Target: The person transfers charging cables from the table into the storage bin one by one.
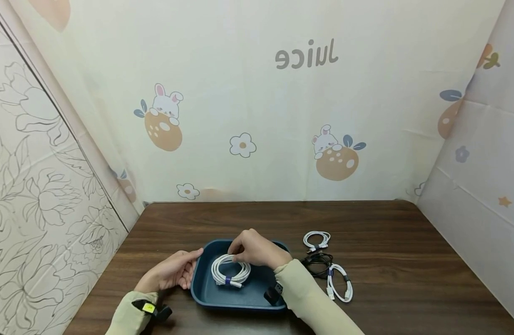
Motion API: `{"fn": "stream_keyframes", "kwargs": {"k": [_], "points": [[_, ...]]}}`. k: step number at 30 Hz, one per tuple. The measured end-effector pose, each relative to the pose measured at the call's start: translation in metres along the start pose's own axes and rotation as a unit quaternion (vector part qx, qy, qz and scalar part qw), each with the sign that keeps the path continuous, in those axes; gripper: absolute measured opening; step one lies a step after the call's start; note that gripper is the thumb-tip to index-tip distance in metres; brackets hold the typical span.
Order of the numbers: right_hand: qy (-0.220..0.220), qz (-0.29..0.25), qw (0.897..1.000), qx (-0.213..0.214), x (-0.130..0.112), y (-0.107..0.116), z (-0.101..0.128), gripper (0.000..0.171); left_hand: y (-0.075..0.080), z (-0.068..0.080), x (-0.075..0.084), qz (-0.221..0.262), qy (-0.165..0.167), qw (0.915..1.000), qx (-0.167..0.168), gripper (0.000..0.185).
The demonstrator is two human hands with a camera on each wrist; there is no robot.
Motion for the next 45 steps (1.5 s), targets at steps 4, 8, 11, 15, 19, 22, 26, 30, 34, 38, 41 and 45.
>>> {"fn": "stream_keyframes", "kwargs": {"k": [4,8,11,15,19,22,26,30,34,38,41,45], "points": [[-0.004,0.004,1.000,-0.017,0.000,-0.005,-0.002,0.014,0.000,0.000,0.000,-0.001,-0.001,1.0000,0.003,0.055],[-0.013,0.009,0.999,-0.033,0.000,-0.009,-0.004,0.013,0.000,0.001,0.000,-0.001,-0.002,1.0000,0.003,0.055],[-0.012,0.017,0.999,-0.043,0.000,-0.012,-0.005,0.012,0.000,0.001,0.000,-0.001,0.000,1.0000,0.002,0.055],[-0.010,0.020,0.998,-0.051,0.003,-0.015,-0.007,0.011,0.000,0.000,0.000,0.001,-0.001,1.0000,0.002,0.055],[-0.010,0.021,0.998,-0.059,0.005,-0.018,-0.009,0.009,0.000,0.000,-0.001,0.002,-0.003,1.0000,0.000,0.055],[-0.010,0.025,0.998,-0.062,0.006,-0.020,-0.012,0.008,-0.001,0.000,-0.001,0.002,-0.004,1.0000,-0.002,0.056],[-0.012,0.027,0.997,-0.066,0.007,-0.023,-0.015,0.008,0.000,-0.001,-0.001,0.001,-0.004,1.0000,-0.001,0.056],[-0.014,0.026,0.997,-0.070,0.008,-0.025,-0.017,0.008,0.001,-0.001,0.000,0.000,-0.004,1.0000,0.003,0.056],[-0.014,0.028,0.997,-0.069,0.008,-0.027,-0.017,0.009,0.001,-0.002,0.000,-0.002,-0.006,1.0000,0.005,0.057],[-0.008,0.032,0.997,-0.069,0.009,-0.030,-0.017,0.009,0.001,-0.002,-0.001,-0.002,-0.004,1.0000,0.003,0.057],[-0.002,0.033,0.997,-0.071,0.010,-0.033,-0.018,0.009,0.001,-0.002,-0.001,-0.003,-0.002,1.0000,0.003,0.058],[0.001,0.034,0.997,-0.070,0.009,-0.034,-0.018,0.009,0.001,-0.001,-0.001,-0.003,-0.001,1.0000,0.005,0.058]]}}
Point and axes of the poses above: each hand's wrist, its own z-axis away from the middle knuckle, its own y-axis out of the back of the hand, x = y × z, the point moved 7 cm from there along -z, towards the middle knuckle, and after that the axes turned 15 degrees about y, right-handed, at the moved point
